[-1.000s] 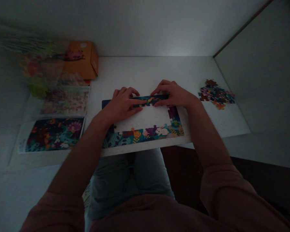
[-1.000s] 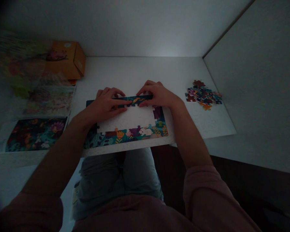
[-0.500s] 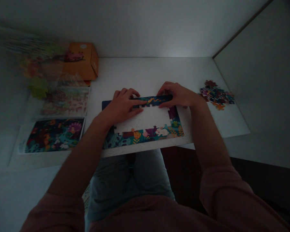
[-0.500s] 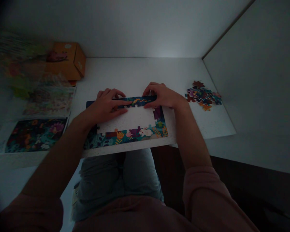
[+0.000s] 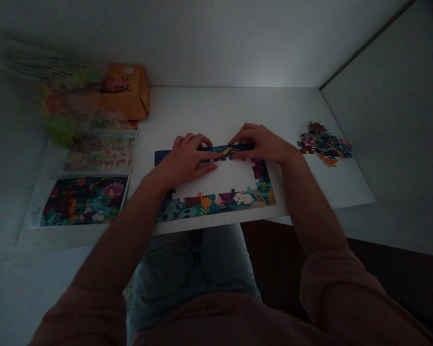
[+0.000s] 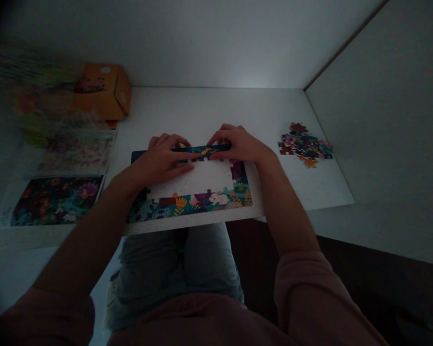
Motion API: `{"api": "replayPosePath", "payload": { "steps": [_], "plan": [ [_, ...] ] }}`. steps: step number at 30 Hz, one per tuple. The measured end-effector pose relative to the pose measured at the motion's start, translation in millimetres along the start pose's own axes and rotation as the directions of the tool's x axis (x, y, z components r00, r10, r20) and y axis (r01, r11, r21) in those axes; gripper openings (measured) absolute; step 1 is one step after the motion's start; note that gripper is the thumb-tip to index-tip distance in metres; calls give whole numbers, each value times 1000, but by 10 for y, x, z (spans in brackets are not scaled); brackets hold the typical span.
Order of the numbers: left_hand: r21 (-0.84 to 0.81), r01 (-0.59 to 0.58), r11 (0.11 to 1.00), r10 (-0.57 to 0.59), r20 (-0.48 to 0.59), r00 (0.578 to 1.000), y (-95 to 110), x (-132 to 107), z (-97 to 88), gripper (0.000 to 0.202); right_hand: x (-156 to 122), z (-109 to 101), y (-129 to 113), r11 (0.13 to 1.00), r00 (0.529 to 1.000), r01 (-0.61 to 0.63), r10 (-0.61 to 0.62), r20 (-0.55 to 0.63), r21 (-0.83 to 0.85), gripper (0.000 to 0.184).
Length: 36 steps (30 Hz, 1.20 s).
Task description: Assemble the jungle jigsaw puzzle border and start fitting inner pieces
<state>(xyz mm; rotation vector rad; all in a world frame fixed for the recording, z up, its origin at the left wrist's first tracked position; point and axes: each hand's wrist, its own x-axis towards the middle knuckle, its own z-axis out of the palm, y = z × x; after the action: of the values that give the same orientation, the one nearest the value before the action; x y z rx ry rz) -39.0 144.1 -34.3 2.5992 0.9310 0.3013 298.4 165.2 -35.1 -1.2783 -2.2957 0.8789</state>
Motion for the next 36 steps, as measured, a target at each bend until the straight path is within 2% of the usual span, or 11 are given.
{"api": "replayPosePath", "payload": {
  "steps": [4, 10, 20, 22, 24, 26, 28, 30, 31, 33, 36],
  "plan": [
    [-14, -29, 999, 29, -8, 1000, 29, -2, -8, 41, -60, -58, -12, 999, 1000, -23, 22, 22, 32, 57],
    [-49, -101, 994, 101, 8, 995, 60, 34, 39, 43, -138, -92, 23, 994, 995, -96, 97, -17, 46, 49],
    [30, -86, 996, 85, 26, 996, 161, 71, 73, 46, -109, -62, 39, 995, 996, -83, 84, -17, 50, 52],
    [47, -84, 995, 83, 35, 996, 162, 69, 76, 46, -107, -68, 54, 996, 996, -68, 70, -47, 55, 53],
    [49, -85, 995, 84, 28, 996, 150, 68, 69, 47, -103, -103, 87, 996, 984, -61, 71, -162, 64, 53],
    [26, -64, 998, 65, -17, 998, 127, 67, 32, 47, -110, -178, 137, 995, 933, -62, 87, -350, 81, 55],
    [0, -2, 1000, 2, -98, 995, 100, 61, -40, 45, -169, -287, 188, 992, 843, -65, 113, -526, 109, 58],
    [-14, 88, 996, -89, -189, 978, 69, 50, -130, 41, -319, -397, 214, 987, 769, -86, 153, -620, 137, 60],
    [-22, 129, 991, -130, -231, 964, 50, 44, -172, 39, -431, -438, 214, 983, 757, -118, 180, -628, 140, 59],
    [-38, 211, 977, -212, -302, 930, 4, 33, -238, 36, -707, -465, 194, 969, 777, -221, 241, -581, 107, 56],
    [-57, 293, 954, -292, -384, 876, -87, 34, -276, 36, -1116, -351, 168, 938, 834, -348, 308, -457, -2, 56]
  ]
}}
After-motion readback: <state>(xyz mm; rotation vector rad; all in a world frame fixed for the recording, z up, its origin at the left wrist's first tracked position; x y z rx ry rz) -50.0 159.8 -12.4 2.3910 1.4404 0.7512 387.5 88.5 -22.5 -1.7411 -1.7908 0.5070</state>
